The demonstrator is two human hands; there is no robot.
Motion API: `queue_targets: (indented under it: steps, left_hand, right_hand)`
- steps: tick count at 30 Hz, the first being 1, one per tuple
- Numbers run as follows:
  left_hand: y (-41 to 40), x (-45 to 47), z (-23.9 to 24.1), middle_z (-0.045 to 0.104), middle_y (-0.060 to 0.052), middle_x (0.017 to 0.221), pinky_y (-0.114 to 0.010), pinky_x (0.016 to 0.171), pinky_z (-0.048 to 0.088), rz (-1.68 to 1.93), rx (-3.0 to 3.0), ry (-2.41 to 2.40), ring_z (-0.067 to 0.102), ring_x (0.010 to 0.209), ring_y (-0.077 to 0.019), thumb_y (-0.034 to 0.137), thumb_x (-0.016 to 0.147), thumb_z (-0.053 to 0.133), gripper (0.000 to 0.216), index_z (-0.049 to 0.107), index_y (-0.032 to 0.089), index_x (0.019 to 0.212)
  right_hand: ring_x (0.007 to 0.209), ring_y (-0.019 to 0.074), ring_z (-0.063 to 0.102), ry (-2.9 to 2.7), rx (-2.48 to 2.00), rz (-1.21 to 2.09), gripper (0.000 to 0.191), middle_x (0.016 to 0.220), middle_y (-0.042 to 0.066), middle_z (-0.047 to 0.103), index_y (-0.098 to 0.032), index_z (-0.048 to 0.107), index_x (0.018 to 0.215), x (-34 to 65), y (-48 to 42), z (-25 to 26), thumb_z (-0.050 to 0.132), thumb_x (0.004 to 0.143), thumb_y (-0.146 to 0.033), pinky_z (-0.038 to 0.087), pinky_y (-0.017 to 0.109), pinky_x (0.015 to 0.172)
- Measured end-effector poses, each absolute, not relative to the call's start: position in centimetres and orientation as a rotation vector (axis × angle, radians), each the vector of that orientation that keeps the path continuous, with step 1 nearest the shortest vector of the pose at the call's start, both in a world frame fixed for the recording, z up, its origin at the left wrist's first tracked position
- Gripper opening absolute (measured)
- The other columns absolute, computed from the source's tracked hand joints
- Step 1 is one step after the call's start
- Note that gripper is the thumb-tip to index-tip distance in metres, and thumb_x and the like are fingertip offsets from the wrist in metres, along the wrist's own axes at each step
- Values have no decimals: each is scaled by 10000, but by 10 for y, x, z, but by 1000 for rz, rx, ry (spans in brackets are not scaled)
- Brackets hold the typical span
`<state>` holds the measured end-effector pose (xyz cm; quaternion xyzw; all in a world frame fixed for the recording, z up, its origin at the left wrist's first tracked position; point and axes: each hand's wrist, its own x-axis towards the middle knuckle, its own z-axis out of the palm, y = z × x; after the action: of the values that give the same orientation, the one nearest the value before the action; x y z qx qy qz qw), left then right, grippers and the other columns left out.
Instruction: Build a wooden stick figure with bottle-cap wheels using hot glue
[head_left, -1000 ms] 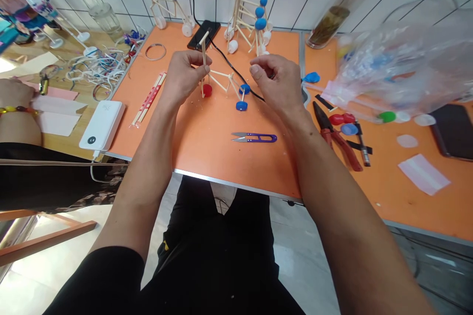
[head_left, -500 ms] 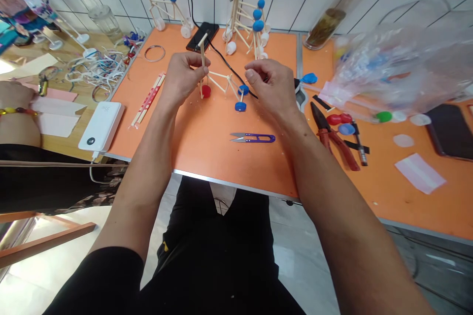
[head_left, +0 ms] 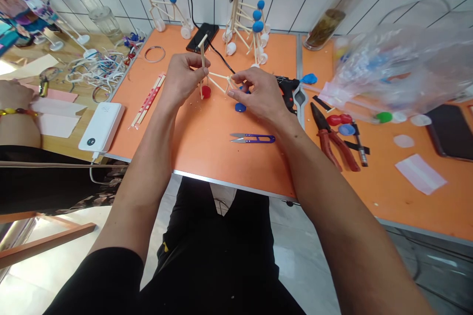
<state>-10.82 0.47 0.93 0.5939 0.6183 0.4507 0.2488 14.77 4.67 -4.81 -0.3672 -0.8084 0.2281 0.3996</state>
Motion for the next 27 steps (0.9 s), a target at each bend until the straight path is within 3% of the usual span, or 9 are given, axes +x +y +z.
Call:
queue_targets:
  steps: [10, 19, 27]
  left_hand:
    - [6, -108, 9, 828, -46, 894, -438, 856, 664, 1238, 1620, 1691, 807, 1039, -307, 359, 851, 809, 71, 766, 313, 884]
    - [4, -107, 11, 845, -52, 919, -447, 841, 668, 1206, 1611, 1721, 809, 1068, -321, 422, 849, 824, 116, 759, 331, 879]
    - [3, -106, 12, 837, -36, 900, -430, 853, 674, 1218, 1606, 1715, 817, 1022, -291, 323, 866, 797, 31, 792, 313, 894]
  right_hand:
    - [935, 290, 734, -2070, -952, 570, 230, 1117, 76, 845, -283, 838, 1067, 146, 45, -44, 919, 972, -477, 619, 520, 984]
    - [959, 298, 721, -2084, -949, 559, 235, 1104, 78, 832, -288, 819, 1072, 144, 46, -44, 911, 976, -482, 620, 506, 958]
    - [962, 299, 721, -2108, -939, 553, 192, 1126, 82, 832, -288, 823, 1080, 144, 50, -46, 900, 981, -433, 621, 509, 964]
